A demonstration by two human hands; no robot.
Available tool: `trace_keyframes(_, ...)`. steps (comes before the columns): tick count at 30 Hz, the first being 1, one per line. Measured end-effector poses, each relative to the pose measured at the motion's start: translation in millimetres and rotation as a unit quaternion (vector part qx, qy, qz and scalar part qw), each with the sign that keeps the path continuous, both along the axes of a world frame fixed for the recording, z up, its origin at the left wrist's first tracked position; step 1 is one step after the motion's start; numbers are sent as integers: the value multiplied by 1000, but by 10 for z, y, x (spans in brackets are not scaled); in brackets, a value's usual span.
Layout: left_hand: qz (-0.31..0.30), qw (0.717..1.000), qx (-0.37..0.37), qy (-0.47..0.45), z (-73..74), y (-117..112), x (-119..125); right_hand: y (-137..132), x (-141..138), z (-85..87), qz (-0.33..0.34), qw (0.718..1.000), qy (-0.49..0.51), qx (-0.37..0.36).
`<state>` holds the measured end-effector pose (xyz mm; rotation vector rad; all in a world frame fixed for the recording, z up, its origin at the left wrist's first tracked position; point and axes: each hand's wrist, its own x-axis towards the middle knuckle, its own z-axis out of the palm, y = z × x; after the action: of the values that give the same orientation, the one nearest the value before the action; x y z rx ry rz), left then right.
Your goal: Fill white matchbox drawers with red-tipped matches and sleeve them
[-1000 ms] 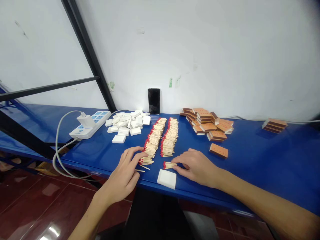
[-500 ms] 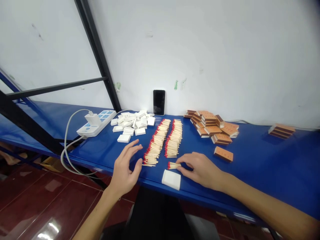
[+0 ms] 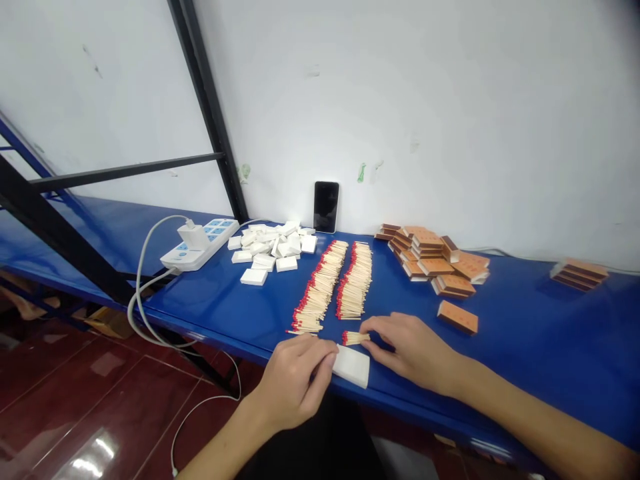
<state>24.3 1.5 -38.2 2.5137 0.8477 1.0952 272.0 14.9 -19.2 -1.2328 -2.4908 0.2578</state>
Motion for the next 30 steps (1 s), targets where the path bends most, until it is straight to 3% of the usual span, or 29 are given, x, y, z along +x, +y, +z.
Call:
trace_keyframes(11,46,992,-20,116,45,-25,-19,-19,14,20,-17,999,-32,-39)
trace_keyframes(19,41,993,12,111,14,7,-5,-2,27,13,-16,999,-29,0)
trace_keyframes(30,35,993,36,108,-2,-5,-23,-36,29,57,-16,1000,-9,-12)
